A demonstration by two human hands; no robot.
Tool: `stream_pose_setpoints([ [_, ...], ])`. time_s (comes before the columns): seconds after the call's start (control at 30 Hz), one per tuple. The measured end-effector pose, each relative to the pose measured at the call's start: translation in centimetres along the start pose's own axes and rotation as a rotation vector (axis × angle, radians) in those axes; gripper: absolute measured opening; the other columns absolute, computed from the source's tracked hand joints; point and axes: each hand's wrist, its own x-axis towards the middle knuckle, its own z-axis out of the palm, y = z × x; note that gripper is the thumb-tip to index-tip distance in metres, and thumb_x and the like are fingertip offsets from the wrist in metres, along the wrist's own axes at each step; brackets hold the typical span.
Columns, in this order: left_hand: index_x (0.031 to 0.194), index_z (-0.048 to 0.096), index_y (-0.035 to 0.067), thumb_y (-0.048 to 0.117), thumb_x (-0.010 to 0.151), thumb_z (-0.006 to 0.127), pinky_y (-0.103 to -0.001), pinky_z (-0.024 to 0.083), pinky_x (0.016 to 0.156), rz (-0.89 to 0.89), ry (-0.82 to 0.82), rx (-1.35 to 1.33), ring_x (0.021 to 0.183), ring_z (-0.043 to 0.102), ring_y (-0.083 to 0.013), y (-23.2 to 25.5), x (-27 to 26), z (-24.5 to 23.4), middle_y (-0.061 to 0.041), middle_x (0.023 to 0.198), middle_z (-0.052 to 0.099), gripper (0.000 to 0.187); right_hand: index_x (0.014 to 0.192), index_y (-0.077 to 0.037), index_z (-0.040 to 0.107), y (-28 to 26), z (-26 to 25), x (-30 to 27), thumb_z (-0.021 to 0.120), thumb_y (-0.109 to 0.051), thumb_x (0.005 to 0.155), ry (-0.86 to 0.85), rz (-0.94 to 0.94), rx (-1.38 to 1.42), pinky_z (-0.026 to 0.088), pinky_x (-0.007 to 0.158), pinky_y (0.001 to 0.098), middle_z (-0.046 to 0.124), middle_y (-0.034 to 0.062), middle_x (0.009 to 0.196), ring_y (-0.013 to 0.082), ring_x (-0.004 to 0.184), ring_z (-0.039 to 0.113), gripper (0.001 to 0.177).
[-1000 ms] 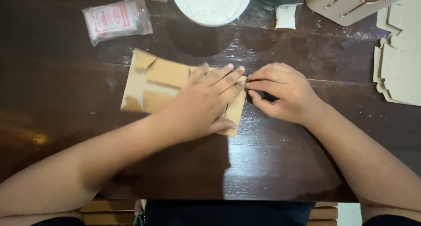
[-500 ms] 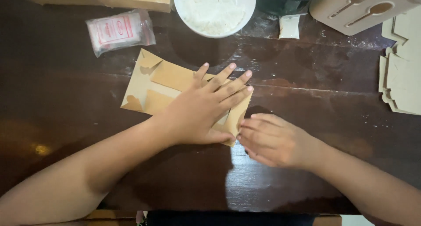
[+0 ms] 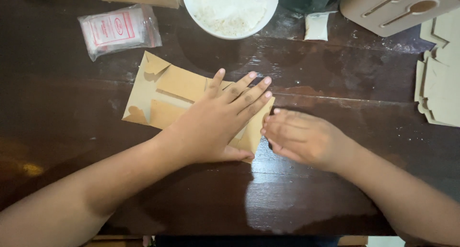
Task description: The person folds a flat cardboard box blank along pre-scored lines, tucks flaps into slots, and forms a small rectangular box. The hands manipulate the cardboard by hand without tools, completing the assembly on a wooden table.
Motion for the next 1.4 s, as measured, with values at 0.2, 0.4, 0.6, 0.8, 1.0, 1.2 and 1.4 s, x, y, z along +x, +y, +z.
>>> stream_pose_setpoints([
  [0.2,0.162,0.029,0.008,0.088,0.082,0.055,-0.060,0.015,0.124,-0.013,0.017,-0.031,0.157,0.020,-0.0336,0.1,-0.4,0.4,-0.019,0.170,0.017,0.116,0.118,0.006,0.065,0.9,0.0,-0.4,0.074,-0.006,0.095,0.061,0.011,-0.159,0.055,0.109,0.0468,0.070,0.0147,0.114,0.0303,0.107,0.070,0.027],
  [0.4,0.160,0.031,0.007,0.090,0.081,0.056,-0.061,0.016,0.123,-0.006,0.022,-0.047,0.156,0.022,-0.0358,0.0,-0.5,0.1,-0.021,0.169,0.019,0.117,0.118,0.010,0.062,-2.0,0.7,0.5,0.067,-0.010,0.099,-0.023,-0.042,0.052,0.055,0.110,0.0474,0.068,0.0161,0.112,0.0328,0.110,0.069,0.028],
  [0.6,0.162,0.027,0.007,0.091,0.081,0.056,-0.061,0.014,0.123,-0.010,0.003,-0.050,0.157,0.019,-0.0360,0.0,-0.5,0.3,-0.021,0.170,0.015,0.120,0.114,0.008,0.067,0.8,-0.5,0.2,0.077,-0.004,0.093,0.050,0.016,-0.153,0.057,0.107,0.0460,0.070,0.0140,0.113,0.0306,0.103,0.071,0.027],
  [0.8,0.162,0.027,0.008,0.094,0.077,0.056,-0.062,0.013,0.123,-0.012,-0.001,-0.014,0.157,0.018,-0.0355,0.0,-0.5,0.7,-0.020,0.170,0.015,0.124,0.135,-0.006,0.062,-1.2,2.1,-2.9,0.056,-0.020,0.105,-0.066,-0.003,-0.059,0.039,0.120,0.0475,0.060,0.0133,0.143,0.0295,0.136,0.057,0.034],
  [1.0,0.161,0.029,0.006,0.098,0.073,0.059,-0.063,0.015,0.122,0.000,-0.005,-0.029,0.157,0.017,-0.0373,0.0,-0.5,0.5,-0.022,0.170,0.015,0.130,0.147,-0.009,0.052,-1.5,1.8,-2.2,0.056,-0.033,0.101,-0.220,0.075,-0.187,0.028,0.124,0.0507,0.051,0.0131,0.154,0.0271,0.147,0.045,0.052],
  [1.2,0.161,0.025,0.001,0.097,0.073,0.059,-0.060,0.014,0.123,-0.010,-0.009,-0.009,0.158,0.017,-0.0342,0.1,-0.5,0.3,-0.021,0.170,0.017,0.134,0.146,-0.010,0.055,0.8,0.3,-1.5,0.059,-0.030,0.102,-0.139,0.127,-0.256,0.027,0.126,0.0545,0.054,0.0095,0.153,0.0280,0.147,0.046,0.049],
  [1.4,0.160,0.027,0.002,0.091,0.075,0.060,-0.060,0.016,0.123,-0.006,0.006,-0.015,0.157,0.019,-0.0337,0.2,-0.5,0.2,-0.021,0.169,0.019,0.127,0.147,0.002,0.048,-4.2,1.8,-1.3,0.058,-0.043,0.103,-0.229,0.013,-0.011,0.030,0.122,0.0528,0.049,0.0229,0.154,0.0383,0.146,0.045,0.064],
])
